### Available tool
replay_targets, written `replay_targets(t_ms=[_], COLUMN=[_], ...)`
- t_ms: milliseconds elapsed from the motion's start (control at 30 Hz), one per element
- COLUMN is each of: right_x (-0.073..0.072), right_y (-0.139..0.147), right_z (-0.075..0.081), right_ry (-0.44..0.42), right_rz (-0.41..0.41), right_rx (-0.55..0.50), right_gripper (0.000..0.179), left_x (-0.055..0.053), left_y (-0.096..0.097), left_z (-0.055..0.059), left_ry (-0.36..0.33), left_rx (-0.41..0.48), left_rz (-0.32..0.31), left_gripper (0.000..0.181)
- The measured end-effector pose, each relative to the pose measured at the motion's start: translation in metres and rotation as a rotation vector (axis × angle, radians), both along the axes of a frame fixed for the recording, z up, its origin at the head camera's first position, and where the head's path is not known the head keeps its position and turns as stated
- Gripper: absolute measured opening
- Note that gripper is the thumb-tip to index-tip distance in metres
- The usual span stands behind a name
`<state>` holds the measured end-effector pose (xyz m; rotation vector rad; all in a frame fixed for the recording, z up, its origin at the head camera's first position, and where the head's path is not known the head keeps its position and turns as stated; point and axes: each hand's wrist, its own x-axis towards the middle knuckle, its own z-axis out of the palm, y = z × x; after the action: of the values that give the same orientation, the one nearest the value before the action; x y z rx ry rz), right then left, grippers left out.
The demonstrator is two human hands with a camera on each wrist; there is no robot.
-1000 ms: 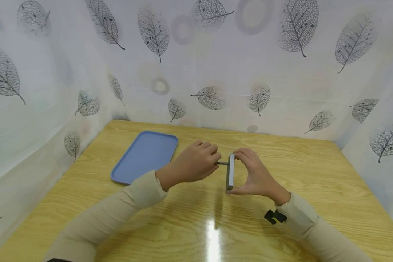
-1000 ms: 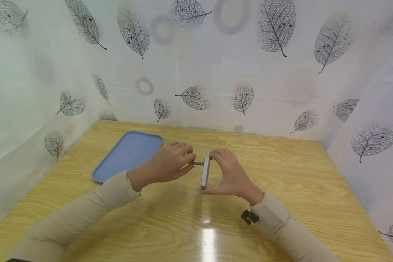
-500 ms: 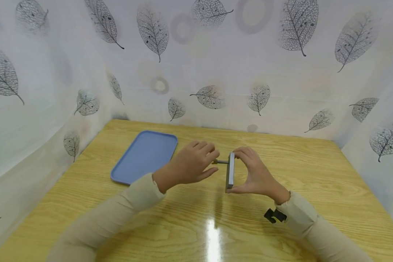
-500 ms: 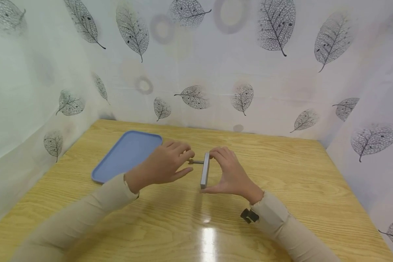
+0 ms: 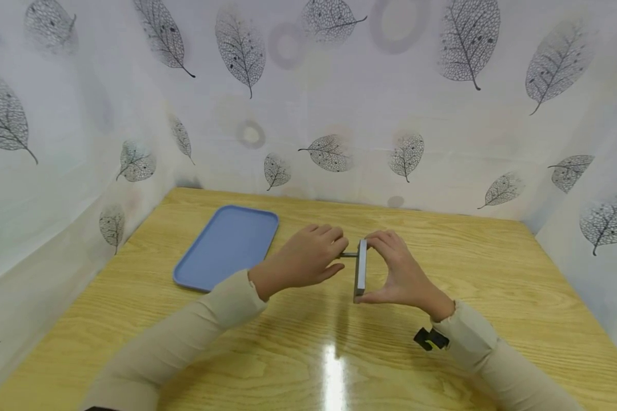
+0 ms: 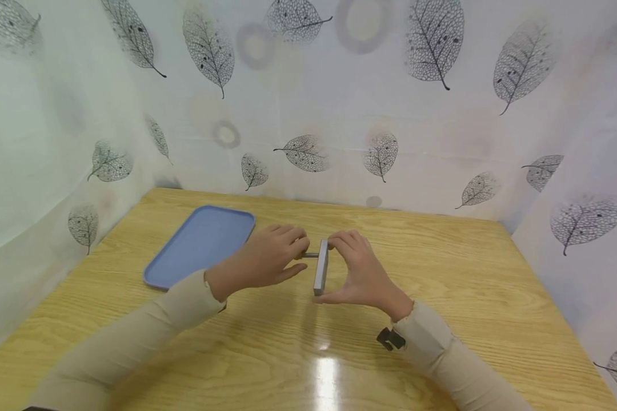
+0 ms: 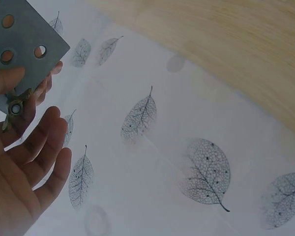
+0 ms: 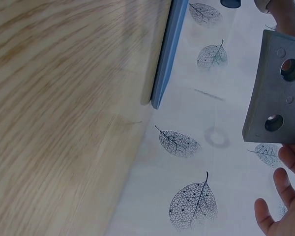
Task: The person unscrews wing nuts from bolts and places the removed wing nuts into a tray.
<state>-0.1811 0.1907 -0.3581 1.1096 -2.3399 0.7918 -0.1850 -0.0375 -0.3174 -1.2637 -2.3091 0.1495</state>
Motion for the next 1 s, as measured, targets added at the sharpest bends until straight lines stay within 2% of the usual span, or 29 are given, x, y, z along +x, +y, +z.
replay_targets(t_ms=[333, 533, 800, 1000], right_x=[0.0, -0.0004, 0.0004, 0.001], right_y=[-0.0007, -0.0009, -0.0006, -0.0005], right_z=[-0.0012, -0.0001, 0.0, 0.0002], right_ry=[0.018, 0.026, 0.022, 0.017], right_rz=[-0.01, -0.009, -0.017, -0.02], right_rx=[-0.026, -0.03, -0.02, -0.022], right_gripper=[0.093, 0.092, 0.093, 0.094], left_x=[-0.0022, -0.0025, -0.0035, -0.0029], left_y=[0.0029, 0.0048, 0.0048, 0.0053], left_z=[0.0002, 0.0027, 0.0026, 0.0039], left_ry=[0.047, 0.046, 0.056, 0.017], left_rx=[0.003, -0.021, -0.013, -0.044], left_rz=[0.021, 0.038, 0.029, 0.045], left_gripper=[0.029, 0.029, 0.019, 0.032])
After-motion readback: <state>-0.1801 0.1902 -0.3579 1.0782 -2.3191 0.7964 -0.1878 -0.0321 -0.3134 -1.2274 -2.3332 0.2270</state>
